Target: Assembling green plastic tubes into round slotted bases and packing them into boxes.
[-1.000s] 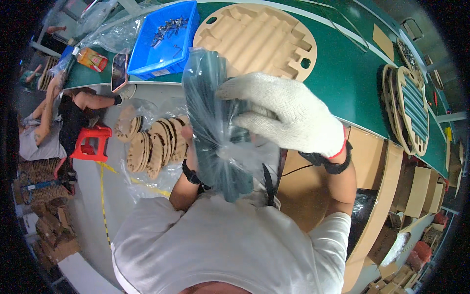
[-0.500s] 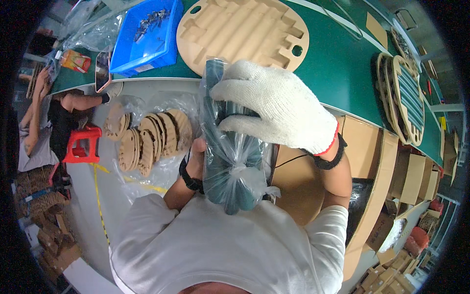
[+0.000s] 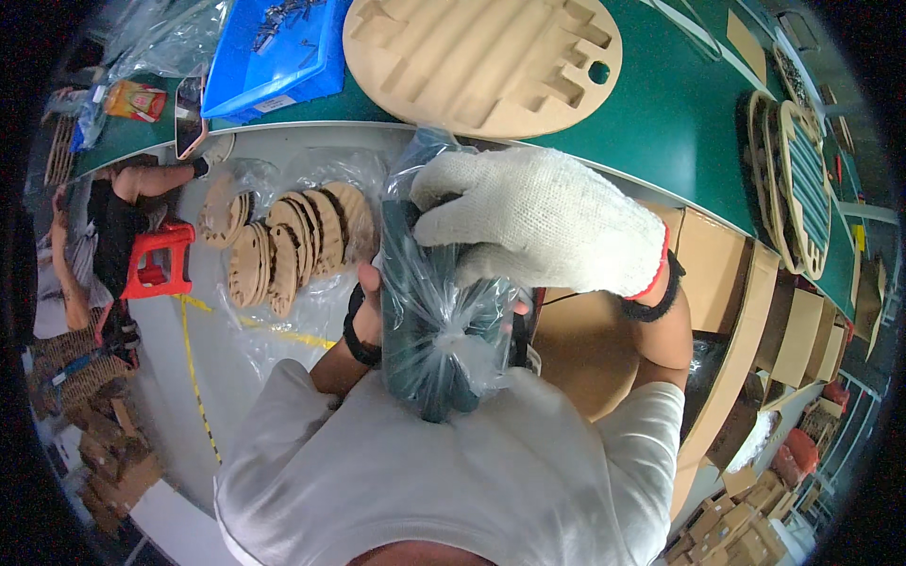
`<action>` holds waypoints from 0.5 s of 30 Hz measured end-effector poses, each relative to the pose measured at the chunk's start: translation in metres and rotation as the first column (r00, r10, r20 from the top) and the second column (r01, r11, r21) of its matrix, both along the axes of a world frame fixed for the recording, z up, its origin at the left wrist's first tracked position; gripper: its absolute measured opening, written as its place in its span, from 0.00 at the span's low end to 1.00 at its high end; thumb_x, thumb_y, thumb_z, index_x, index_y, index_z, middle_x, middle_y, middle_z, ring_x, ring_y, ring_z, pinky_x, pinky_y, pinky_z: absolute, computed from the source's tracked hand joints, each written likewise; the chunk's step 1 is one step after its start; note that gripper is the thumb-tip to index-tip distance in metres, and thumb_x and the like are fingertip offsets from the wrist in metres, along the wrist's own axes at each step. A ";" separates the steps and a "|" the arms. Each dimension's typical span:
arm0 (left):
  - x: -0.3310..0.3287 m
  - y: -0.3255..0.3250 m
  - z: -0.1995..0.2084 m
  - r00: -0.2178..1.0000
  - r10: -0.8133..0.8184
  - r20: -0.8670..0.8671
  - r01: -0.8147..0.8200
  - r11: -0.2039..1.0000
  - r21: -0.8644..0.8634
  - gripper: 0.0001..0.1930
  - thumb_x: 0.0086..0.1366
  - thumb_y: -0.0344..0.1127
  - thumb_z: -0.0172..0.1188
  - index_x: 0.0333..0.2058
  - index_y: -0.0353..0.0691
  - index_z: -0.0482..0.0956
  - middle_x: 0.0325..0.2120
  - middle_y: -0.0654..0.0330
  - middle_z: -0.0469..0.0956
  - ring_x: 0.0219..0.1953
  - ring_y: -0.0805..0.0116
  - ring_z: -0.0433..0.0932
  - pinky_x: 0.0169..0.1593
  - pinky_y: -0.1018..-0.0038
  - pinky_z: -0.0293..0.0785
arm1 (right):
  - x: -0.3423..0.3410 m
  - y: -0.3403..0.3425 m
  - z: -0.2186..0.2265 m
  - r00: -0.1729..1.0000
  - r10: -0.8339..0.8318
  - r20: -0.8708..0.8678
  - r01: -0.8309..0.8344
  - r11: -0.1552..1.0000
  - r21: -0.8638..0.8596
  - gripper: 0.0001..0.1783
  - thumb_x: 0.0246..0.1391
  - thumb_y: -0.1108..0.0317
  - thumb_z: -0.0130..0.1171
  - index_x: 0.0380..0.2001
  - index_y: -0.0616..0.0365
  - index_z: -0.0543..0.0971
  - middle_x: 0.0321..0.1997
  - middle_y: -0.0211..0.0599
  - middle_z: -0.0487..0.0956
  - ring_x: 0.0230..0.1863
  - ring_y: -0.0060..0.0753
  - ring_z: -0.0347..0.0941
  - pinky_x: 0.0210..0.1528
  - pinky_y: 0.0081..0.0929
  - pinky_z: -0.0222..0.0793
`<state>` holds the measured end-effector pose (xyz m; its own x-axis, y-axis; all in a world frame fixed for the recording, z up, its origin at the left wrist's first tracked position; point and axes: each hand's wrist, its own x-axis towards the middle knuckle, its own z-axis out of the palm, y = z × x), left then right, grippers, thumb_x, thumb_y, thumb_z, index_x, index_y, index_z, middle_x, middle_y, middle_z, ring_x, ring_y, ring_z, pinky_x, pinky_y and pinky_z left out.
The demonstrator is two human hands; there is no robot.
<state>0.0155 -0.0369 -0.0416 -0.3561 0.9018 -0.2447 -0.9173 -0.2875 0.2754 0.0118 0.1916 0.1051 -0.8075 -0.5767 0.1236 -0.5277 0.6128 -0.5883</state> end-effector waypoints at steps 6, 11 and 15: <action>-0.005 0.000 -0.004 0.999 -0.039 -0.023 0.040 0.999 0.028 0.63 0.37 0.70 0.74 0.65 0.35 0.60 0.61 0.54 0.67 0.61 0.58 0.69 0.67 0.60 0.64 | 0.001 0.008 -0.009 0.973 0.125 -0.196 -0.129 0.992 -0.010 0.12 0.42 0.67 0.61 0.34 0.55 0.80 0.45 0.35 0.77 0.39 0.44 0.77 0.43 0.34 0.72; 0.006 -0.008 -0.031 0.996 -0.022 0.083 0.017 0.998 0.065 0.57 0.41 0.60 0.78 0.64 0.34 0.61 0.59 0.54 0.70 0.59 0.59 0.72 0.64 0.63 0.68 | 0.014 0.011 -0.019 0.961 0.149 -0.232 -0.162 0.986 -0.040 0.11 0.44 0.67 0.59 0.35 0.52 0.81 0.48 0.32 0.78 0.41 0.41 0.77 0.43 0.35 0.72; 0.006 -0.011 -0.045 0.989 -0.074 0.127 0.052 0.984 0.168 0.50 0.47 0.54 0.75 0.64 0.34 0.63 0.58 0.55 0.71 0.57 0.61 0.73 0.63 0.65 0.69 | 0.032 0.014 -0.028 0.970 0.082 -0.228 -0.081 0.997 0.014 0.15 0.46 0.66 0.60 0.39 0.48 0.82 0.52 0.31 0.78 0.43 0.40 0.77 0.45 0.35 0.72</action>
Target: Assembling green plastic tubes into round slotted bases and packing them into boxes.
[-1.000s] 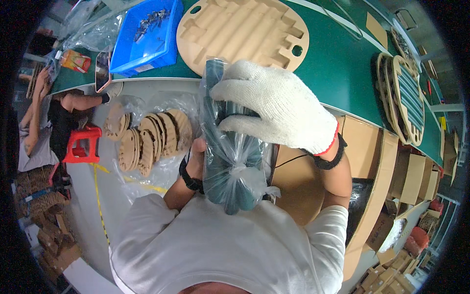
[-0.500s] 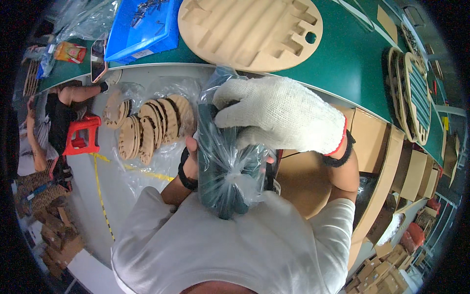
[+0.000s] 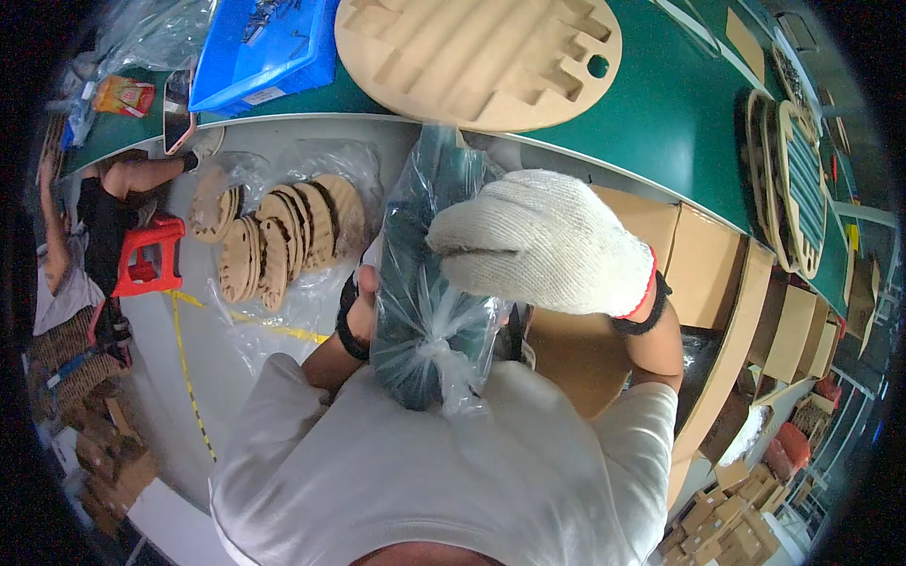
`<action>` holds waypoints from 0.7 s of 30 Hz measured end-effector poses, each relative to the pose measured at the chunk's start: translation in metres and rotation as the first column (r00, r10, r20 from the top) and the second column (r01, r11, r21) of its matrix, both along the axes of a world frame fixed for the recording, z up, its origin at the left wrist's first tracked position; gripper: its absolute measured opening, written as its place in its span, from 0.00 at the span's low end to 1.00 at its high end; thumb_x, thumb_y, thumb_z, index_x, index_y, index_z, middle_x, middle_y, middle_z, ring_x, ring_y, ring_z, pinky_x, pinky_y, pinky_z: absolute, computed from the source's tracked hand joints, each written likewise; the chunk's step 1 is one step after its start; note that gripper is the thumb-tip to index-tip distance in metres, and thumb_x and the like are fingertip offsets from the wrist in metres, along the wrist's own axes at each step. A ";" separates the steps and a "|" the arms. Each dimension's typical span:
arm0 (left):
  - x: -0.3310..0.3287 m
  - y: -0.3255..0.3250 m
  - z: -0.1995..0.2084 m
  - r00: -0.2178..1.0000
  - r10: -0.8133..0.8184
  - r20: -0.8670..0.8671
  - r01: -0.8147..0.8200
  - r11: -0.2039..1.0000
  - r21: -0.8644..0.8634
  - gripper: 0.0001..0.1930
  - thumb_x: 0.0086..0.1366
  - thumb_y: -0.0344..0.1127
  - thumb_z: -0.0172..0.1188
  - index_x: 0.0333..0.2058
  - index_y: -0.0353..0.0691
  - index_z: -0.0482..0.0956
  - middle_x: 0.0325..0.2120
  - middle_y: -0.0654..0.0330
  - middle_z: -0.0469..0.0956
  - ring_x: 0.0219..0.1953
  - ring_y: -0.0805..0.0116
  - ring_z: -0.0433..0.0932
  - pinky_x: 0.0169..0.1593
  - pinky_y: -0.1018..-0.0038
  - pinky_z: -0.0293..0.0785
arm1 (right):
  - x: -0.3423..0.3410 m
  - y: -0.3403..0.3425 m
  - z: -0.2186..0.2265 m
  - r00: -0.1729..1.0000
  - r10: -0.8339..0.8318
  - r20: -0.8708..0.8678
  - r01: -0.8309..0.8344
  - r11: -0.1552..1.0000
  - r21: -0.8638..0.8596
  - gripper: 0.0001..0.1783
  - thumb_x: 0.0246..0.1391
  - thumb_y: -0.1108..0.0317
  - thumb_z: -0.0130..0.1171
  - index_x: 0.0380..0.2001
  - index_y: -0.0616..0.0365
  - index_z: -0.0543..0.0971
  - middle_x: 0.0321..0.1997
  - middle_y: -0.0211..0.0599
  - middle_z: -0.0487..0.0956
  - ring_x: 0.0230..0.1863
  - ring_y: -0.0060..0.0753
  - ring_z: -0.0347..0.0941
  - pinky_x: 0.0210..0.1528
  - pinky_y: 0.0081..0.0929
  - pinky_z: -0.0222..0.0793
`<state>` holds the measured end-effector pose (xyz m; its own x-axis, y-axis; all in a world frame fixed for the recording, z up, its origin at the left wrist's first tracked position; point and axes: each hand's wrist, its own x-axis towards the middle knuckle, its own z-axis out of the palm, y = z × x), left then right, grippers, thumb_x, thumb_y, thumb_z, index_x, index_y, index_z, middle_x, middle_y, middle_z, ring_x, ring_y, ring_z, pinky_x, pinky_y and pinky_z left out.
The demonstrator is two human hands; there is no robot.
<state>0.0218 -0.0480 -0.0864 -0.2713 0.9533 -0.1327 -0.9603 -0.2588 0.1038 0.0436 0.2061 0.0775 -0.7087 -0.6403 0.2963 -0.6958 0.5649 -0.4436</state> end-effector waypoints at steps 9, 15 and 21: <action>-0.012 -0.003 0.007 0.964 -0.199 -0.174 0.186 0.978 -0.092 0.55 0.46 0.64 0.72 0.66 0.36 0.60 0.61 0.54 0.68 0.61 0.58 0.69 0.65 0.60 0.65 | 0.026 -0.003 -0.034 0.984 -0.133 -0.120 0.120 0.986 -0.114 0.16 0.45 0.64 0.63 0.40 0.45 0.84 0.49 0.31 0.81 0.44 0.42 0.77 0.46 0.37 0.73; -0.017 -0.002 0.023 0.914 -0.304 -0.270 0.269 0.950 -0.161 0.58 0.46 0.70 0.70 0.67 0.37 0.58 0.63 0.54 0.66 0.63 0.57 0.67 0.67 0.56 0.63 | 0.027 -0.007 -0.034 0.986 -0.157 -0.064 0.150 0.983 -0.102 0.16 0.42 0.62 0.65 0.38 0.46 0.84 0.47 0.30 0.81 0.41 0.40 0.78 0.40 0.36 0.73; -0.015 0.004 0.030 0.964 -0.217 -0.152 0.186 0.963 -0.195 0.50 0.50 0.62 0.71 0.64 0.36 0.63 0.59 0.54 0.71 0.60 0.58 0.71 0.65 0.59 0.66 | 0.030 -0.011 -0.020 0.977 -0.210 -0.036 0.213 0.972 0.101 0.15 0.40 0.62 0.63 0.36 0.47 0.83 0.47 0.31 0.80 0.36 0.37 0.77 0.34 0.34 0.71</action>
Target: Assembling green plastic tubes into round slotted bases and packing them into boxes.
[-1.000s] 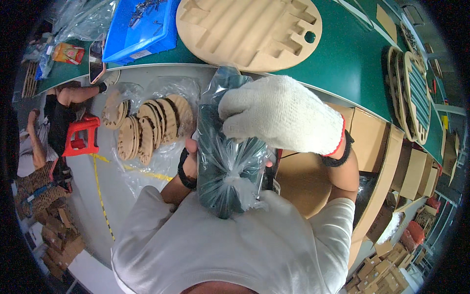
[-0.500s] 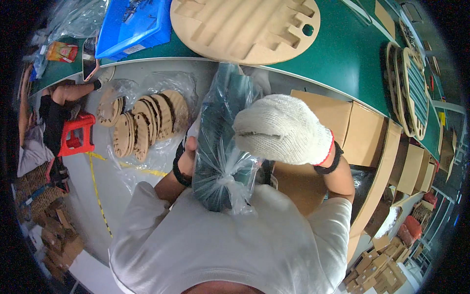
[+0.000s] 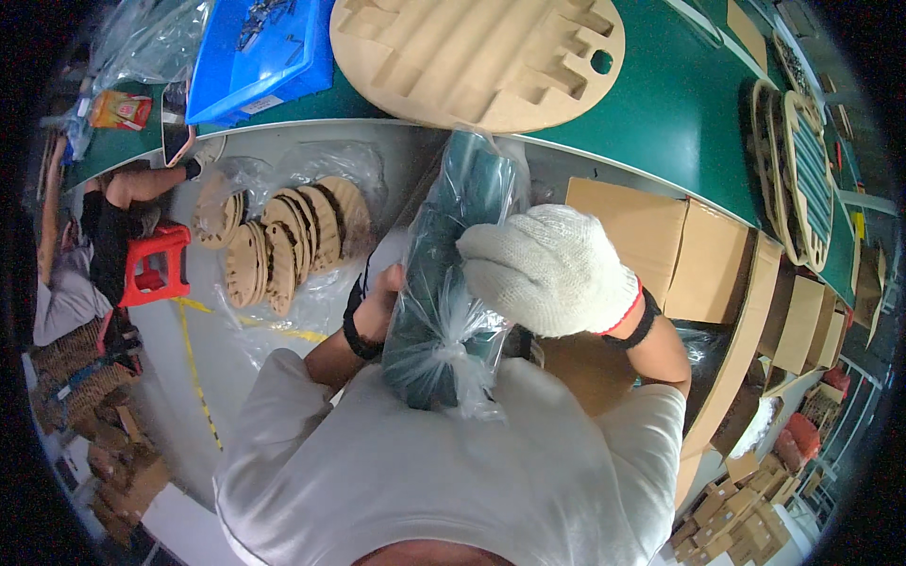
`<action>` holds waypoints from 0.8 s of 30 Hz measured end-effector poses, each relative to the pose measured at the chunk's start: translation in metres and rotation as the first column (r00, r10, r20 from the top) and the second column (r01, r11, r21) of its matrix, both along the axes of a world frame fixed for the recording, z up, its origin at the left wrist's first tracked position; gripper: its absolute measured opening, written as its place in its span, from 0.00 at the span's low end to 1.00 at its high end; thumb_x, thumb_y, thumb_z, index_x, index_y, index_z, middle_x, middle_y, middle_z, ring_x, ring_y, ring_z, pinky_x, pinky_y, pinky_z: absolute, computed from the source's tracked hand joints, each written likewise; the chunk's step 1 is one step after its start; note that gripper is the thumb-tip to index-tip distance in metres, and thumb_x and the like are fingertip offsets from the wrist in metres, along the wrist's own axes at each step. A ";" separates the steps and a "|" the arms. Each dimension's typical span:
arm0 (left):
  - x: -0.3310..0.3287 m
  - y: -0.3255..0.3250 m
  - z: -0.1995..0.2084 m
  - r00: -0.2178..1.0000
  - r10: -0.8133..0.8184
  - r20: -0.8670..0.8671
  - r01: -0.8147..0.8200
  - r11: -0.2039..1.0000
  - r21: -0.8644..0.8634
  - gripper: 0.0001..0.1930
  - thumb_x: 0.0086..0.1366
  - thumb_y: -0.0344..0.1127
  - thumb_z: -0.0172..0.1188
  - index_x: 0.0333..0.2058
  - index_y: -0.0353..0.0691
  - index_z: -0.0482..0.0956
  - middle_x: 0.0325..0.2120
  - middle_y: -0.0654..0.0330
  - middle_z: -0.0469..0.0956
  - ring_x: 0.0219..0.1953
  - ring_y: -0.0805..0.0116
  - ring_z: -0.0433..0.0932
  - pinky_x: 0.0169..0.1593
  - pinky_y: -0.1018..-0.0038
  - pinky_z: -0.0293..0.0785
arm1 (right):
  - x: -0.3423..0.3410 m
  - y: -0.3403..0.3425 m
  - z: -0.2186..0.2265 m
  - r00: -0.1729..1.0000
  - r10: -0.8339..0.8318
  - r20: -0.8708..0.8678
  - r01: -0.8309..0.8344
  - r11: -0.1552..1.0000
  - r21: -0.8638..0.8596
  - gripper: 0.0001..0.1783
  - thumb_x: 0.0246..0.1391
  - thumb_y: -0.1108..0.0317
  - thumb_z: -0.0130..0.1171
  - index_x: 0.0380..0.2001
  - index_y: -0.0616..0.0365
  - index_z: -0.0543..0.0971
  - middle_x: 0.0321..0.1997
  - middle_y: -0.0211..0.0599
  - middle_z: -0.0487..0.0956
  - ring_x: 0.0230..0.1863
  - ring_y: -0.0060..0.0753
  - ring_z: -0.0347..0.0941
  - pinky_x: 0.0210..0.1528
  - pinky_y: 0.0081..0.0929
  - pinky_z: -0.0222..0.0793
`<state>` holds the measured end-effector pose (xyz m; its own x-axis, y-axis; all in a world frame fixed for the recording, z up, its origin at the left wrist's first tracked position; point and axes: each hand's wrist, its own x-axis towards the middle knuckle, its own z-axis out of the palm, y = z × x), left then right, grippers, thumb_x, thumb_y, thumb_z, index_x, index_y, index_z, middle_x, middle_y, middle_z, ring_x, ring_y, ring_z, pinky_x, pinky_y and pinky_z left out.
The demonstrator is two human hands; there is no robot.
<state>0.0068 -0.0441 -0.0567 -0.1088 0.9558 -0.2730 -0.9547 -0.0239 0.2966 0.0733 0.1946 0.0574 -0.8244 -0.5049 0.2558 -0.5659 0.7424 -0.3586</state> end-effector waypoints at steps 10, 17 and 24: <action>0.013 -0.024 -0.043 0.930 0.077 -0.358 -0.141 0.978 -0.155 0.41 0.65 0.45 0.58 0.70 0.38 0.50 0.65 0.60 0.62 0.63 0.70 0.65 0.63 0.71 0.64 | -0.011 -0.036 0.014 0.943 -0.249 -0.221 0.288 0.942 0.171 0.12 0.37 0.65 0.60 0.29 0.52 0.74 0.31 0.32 0.74 0.28 0.34 0.72 0.25 0.34 0.63; -0.011 -0.001 0.058 0.987 0.010 -0.159 -0.033 0.989 -0.142 0.38 0.64 0.43 0.61 0.68 0.41 0.54 0.55 0.64 0.68 0.55 0.74 0.68 0.57 0.77 0.66 | -0.007 -0.041 -0.003 0.930 -0.366 -0.039 0.362 0.891 0.273 0.06 0.41 0.68 0.58 0.25 0.48 0.71 0.23 0.33 0.71 0.22 0.40 0.71 0.26 0.39 0.64; -0.009 0.002 0.052 0.995 0.054 -0.088 -0.068 0.983 -0.168 0.40 0.62 0.43 0.65 0.67 0.39 0.55 0.55 0.59 0.70 0.54 0.69 0.71 0.58 0.73 0.70 | -0.010 -0.046 0.006 0.956 -0.287 -0.062 0.293 0.929 0.227 0.08 0.51 0.63 0.61 0.29 0.51 0.72 0.26 0.32 0.72 0.27 0.37 0.71 0.29 0.34 0.67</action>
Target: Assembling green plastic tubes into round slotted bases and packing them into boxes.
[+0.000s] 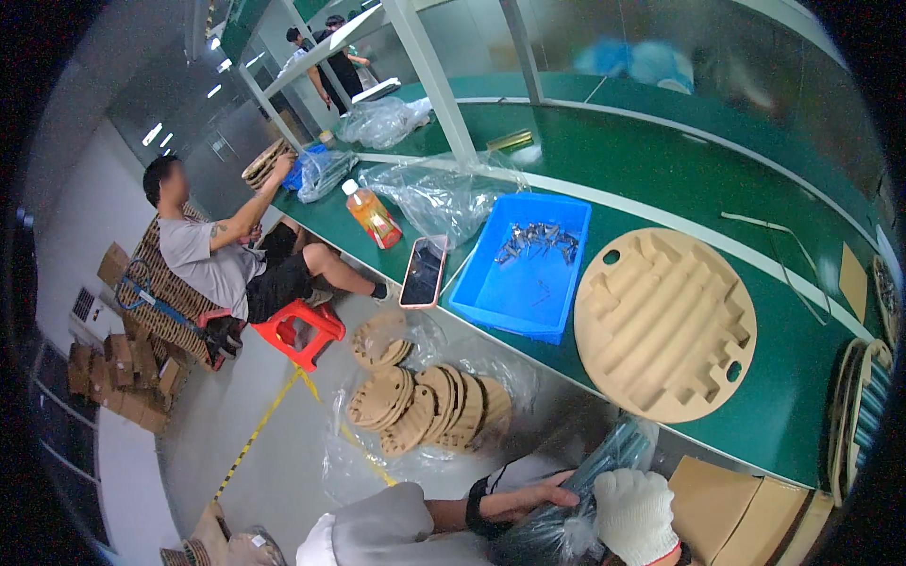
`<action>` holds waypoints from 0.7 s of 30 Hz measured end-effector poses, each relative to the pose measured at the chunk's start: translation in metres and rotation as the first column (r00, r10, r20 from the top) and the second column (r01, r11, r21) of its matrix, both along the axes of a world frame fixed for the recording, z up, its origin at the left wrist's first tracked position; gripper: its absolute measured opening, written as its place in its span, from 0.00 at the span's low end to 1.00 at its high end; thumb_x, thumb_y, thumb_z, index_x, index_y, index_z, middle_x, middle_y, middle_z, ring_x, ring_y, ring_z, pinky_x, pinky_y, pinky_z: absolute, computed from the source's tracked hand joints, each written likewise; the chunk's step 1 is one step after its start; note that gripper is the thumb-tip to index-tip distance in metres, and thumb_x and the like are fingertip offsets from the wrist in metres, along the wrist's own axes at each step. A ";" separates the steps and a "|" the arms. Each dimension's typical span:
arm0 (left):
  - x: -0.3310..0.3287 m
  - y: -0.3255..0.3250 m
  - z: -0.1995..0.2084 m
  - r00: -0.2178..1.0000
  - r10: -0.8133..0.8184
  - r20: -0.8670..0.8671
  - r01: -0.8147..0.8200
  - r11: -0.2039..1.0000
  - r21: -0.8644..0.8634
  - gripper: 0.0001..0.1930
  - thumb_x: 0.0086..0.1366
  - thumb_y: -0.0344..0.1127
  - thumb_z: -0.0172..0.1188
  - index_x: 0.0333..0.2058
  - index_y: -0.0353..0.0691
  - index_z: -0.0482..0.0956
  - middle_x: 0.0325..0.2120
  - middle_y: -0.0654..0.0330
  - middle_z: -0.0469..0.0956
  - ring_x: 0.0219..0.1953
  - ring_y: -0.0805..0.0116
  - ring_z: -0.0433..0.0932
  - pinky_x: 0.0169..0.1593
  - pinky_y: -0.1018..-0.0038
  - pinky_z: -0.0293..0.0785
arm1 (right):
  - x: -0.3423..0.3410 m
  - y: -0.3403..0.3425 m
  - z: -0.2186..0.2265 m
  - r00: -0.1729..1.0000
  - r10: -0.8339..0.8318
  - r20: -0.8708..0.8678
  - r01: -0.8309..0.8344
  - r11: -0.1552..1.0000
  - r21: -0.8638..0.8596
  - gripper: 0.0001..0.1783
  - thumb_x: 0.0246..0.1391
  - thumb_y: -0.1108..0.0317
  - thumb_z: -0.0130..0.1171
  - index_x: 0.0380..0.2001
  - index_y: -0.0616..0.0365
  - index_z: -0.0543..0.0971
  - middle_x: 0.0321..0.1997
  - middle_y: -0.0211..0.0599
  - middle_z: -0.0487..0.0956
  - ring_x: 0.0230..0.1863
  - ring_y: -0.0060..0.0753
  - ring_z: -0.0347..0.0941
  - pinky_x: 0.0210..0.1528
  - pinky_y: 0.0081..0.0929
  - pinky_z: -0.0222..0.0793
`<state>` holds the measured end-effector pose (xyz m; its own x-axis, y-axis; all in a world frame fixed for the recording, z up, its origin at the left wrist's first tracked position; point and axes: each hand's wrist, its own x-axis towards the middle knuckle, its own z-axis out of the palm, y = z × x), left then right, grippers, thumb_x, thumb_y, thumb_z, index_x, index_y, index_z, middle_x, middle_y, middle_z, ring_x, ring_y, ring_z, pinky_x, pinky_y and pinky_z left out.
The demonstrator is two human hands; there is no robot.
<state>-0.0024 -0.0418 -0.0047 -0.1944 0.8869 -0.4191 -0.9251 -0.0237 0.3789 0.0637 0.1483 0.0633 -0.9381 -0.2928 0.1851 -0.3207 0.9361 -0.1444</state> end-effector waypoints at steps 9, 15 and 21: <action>-0.005 0.001 -0.030 0.977 -0.139 -0.161 0.136 0.990 -0.026 0.47 0.58 0.47 0.67 0.70 0.38 0.50 0.62 0.58 0.64 0.61 0.67 0.65 0.64 0.72 0.60 | 0.001 -0.003 0.012 0.978 -0.100 0.185 0.138 0.969 -0.203 0.04 0.54 0.68 0.55 0.32 0.53 0.72 0.24 0.43 0.76 0.26 0.51 0.75 0.28 0.43 0.71; 0.000 0.005 -0.034 0.972 -0.170 -0.160 0.146 0.978 -0.150 0.51 0.55 0.50 0.69 0.70 0.37 0.50 0.63 0.57 0.61 0.62 0.67 0.62 0.65 0.73 0.57 | 0.016 -0.004 0.038 0.961 -0.112 0.251 0.164 0.967 -0.196 0.08 0.57 0.64 0.56 0.37 0.54 0.72 0.28 0.46 0.77 0.30 0.53 0.76 0.31 0.45 0.72; -0.007 0.016 -0.041 0.915 0.029 -0.402 0.000 0.997 0.072 0.52 0.50 0.49 0.73 0.68 0.36 0.54 0.57 0.61 0.68 0.58 0.71 0.66 0.63 0.74 0.58 | 0.020 -0.020 0.042 0.969 -0.218 0.113 0.225 0.973 -0.057 0.12 0.56 0.62 0.56 0.41 0.54 0.72 0.31 0.44 0.74 0.34 0.51 0.74 0.34 0.45 0.73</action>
<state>-0.0099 -0.0262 -0.0455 -0.3467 0.9066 -0.2404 -0.6938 -0.0755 0.7162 0.0835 0.1284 0.1055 -0.9934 -0.0653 0.0948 -0.0859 0.9687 -0.2327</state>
